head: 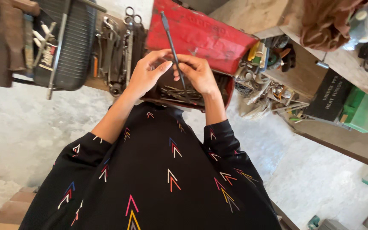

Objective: The person searches through a red metal toolbox, picking up and handling various objects by hand including bolts, a metal rod, shears, and several small mechanical parts.

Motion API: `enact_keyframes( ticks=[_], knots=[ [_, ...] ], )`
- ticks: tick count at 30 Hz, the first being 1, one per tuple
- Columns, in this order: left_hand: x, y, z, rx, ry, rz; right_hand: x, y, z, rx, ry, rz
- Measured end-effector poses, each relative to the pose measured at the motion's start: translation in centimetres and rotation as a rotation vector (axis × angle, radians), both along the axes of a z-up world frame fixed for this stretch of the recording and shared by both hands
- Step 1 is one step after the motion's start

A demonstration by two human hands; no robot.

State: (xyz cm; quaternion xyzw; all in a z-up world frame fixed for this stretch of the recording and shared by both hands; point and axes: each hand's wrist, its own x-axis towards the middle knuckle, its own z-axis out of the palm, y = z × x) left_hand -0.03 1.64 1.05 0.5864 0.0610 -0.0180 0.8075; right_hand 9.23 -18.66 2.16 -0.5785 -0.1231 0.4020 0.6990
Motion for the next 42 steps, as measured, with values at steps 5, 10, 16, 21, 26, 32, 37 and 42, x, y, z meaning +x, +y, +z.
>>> enact_keyframes(
  ticks=[5,10,16,21,26,32,37,42],
  knots=[
    [0.2,3.3,0.5,0.034,0.028,0.167,-0.8,5.2,-0.4,0.017,0.113,0.053],
    [0.4,5.7,-0.5,-0.113,0.149,0.286,-1.2,9.2,-0.9,-0.074,0.062,0.085],
    [1.3,8.8,-1.9,0.027,0.12,0.492,-1.5,12.0,-1.8,-0.035,0.154,0.11],
    [1.0,11.7,-2.3,0.002,0.182,0.6,-2.4,12.5,-2.3,-0.018,0.112,0.269],
    [0.7,13.5,-2.7,-0.043,0.149,0.651,-3.5,13.2,-2.2,-0.071,0.184,0.381],
    [0.3,12.9,-4.3,0.072,0.11,0.618,-5.5,13.9,-3.7,-0.091,0.196,0.368],
    [-0.1,12.5,-6.8,0.379,0.046,0.527,-8.3,14.1,-6.3,-0.183,0.17,0.287],
    [-0.9,12.6,-8.4,0.587,0.163,0.464,-10.5,15.2,-8.5,-0.508,-0.09,0.201]
  ],
)
